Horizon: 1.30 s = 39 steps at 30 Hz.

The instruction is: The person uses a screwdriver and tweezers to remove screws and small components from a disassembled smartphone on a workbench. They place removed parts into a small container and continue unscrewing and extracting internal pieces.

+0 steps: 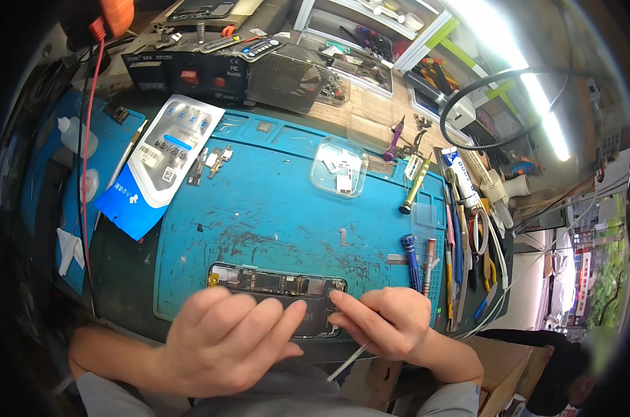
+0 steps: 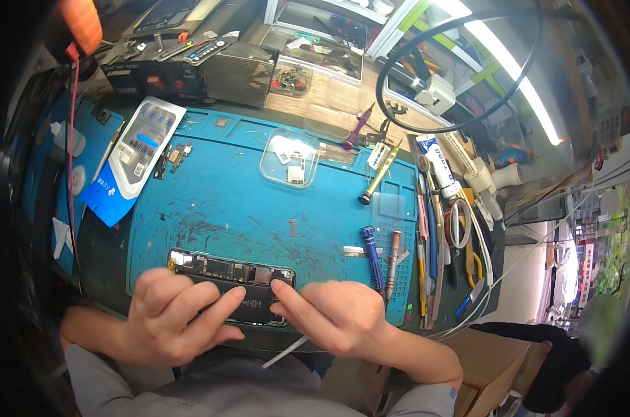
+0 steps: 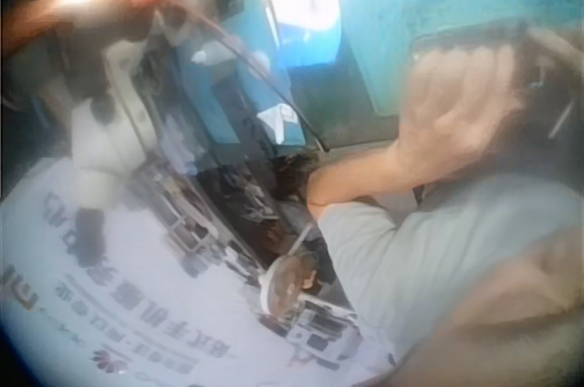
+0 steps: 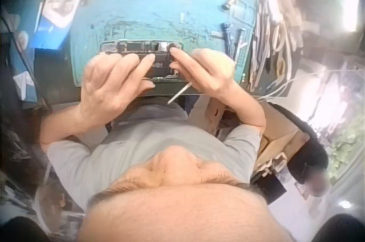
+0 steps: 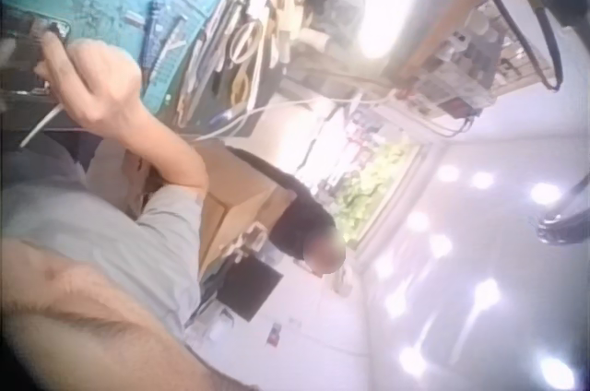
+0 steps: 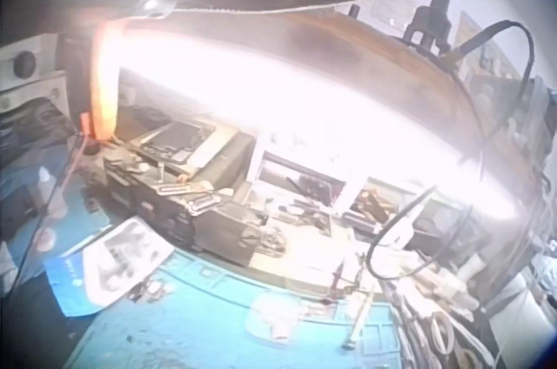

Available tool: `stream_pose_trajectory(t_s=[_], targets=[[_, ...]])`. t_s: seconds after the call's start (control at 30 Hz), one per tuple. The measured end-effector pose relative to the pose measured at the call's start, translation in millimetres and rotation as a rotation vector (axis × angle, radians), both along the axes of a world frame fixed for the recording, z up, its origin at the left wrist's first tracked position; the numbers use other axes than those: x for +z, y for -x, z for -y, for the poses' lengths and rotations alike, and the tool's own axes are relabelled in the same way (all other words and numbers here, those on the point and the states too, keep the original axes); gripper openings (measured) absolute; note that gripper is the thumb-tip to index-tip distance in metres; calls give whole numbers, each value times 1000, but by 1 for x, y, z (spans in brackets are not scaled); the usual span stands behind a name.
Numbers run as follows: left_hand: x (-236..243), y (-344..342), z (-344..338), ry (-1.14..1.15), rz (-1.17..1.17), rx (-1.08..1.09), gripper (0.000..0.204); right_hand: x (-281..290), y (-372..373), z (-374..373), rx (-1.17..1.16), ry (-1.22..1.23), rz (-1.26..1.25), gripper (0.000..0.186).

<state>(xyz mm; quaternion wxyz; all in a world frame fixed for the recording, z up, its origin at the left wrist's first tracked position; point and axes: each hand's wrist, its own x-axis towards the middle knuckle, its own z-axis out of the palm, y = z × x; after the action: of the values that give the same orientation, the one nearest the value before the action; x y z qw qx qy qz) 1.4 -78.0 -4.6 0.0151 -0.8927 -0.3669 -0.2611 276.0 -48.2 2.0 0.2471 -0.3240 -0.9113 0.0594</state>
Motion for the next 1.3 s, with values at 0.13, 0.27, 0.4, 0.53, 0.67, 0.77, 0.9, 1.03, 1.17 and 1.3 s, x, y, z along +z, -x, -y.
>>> stream_pose_trajectory(t_s=[0.13, 0.27, 0.4, 0.53, 0.67, 0.77, 0.9, 1.03, 1.17, 1.3], targets=[[-11, -16, 14, -25, -81, 177, 48, -10, -4, 2, 30, 17, 67, 47], [-14, -23, 13, -56, -107, 215, 52, -15, -3, 1, 47, 32, 69, 48], [-12, -24, 11, -38, -163, 200, 55, -14, -2, 0, 44, 58, 76, 48], [-12, -24, 12, -46, -204, 188, 55, -10, -2, 1, 15, 69, 105, 43], [-11, -24, 12, -53, -251, 177, 57, -11, -2, 1, 15, 50, 107, 42], [-11, -23, 14, -42, -277, 162, 62, -11, -2, 1, 17, 48, 110, 42], [-11, -24, 13, -47, -279, 163, 61, -12, -3, 1, 21, 46, 99, 41], [-10, -24, 12, -50, -272, 155, 60, -13, -3, 2, 15, 39, 96, 42], [-9, -24, 12, -50, -278, 155, 60, -13, -2, 1, 21, 32, 87, 42], [-10, -24, 12, -42, -277, 154, 60, -14, -2, 1, 2, 41, 74, 43]])
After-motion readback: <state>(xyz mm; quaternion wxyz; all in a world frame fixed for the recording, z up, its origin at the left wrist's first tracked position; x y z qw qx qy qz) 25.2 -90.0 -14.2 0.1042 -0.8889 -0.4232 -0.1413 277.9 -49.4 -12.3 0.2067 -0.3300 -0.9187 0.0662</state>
